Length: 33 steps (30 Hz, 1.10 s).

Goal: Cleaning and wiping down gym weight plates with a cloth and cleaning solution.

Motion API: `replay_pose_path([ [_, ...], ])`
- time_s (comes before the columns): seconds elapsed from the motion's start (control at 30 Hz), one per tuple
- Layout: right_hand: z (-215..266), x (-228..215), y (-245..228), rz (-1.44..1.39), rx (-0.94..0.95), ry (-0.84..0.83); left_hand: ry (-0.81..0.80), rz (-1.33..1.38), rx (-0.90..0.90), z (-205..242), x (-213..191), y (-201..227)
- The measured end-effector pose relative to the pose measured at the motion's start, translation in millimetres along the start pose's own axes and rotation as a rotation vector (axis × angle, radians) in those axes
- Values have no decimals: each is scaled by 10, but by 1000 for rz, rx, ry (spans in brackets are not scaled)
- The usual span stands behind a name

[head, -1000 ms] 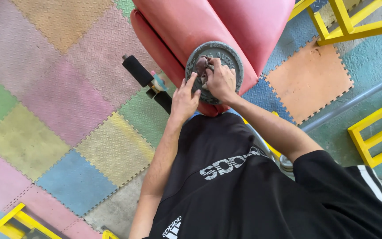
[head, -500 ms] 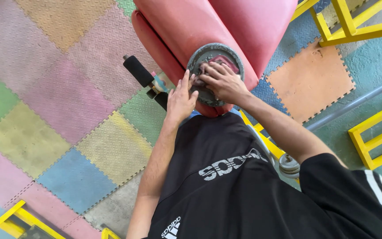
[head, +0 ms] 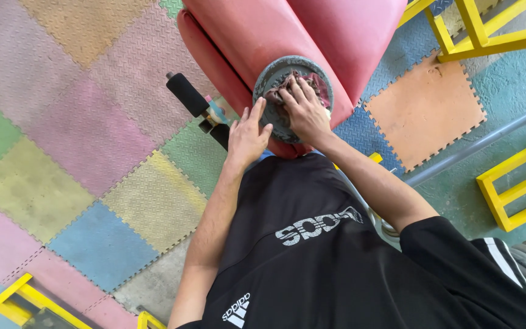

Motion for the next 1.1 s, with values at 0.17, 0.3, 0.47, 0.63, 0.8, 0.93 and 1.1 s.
replay_pose_path([
  [0.17, 409, 15, 77, -68, 72, -162, 3, 29, -22, 17, -53, 45],
  [0.3, 451, 90, 202, -71, 134, -87, 16, 39, -32, 38, -8, 26],
  [0.47, 27, 211, 398, -121, 120, -18, 37, 42, -52, 80, -11, 24],
  [0.63, 38, 107, 404, -193, 85, -61, 51, 30, -42, 47, -24, 57],
  [0.8, 621, 100, 372, -91, 265, 42, 76, 49, -49, 53, 28, 9],
  [0.93, 354, 216, 607, -134, 272, 39, 93, 43, -47, 83, 39, 27],
  [1.1, -395, 531, 635, 126, 75, -85, 111, 24, -53, 116, 58, 34],
])
Point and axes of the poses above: each hand's wrist, its own z-axis away from the middle knuckle, its own x-axis out of the palm, y = z × x, the point moved 10 cm from there along -z, towards the middle knuckle, and after that the axes turned 3 degrees about z, right-handed, at the moved point
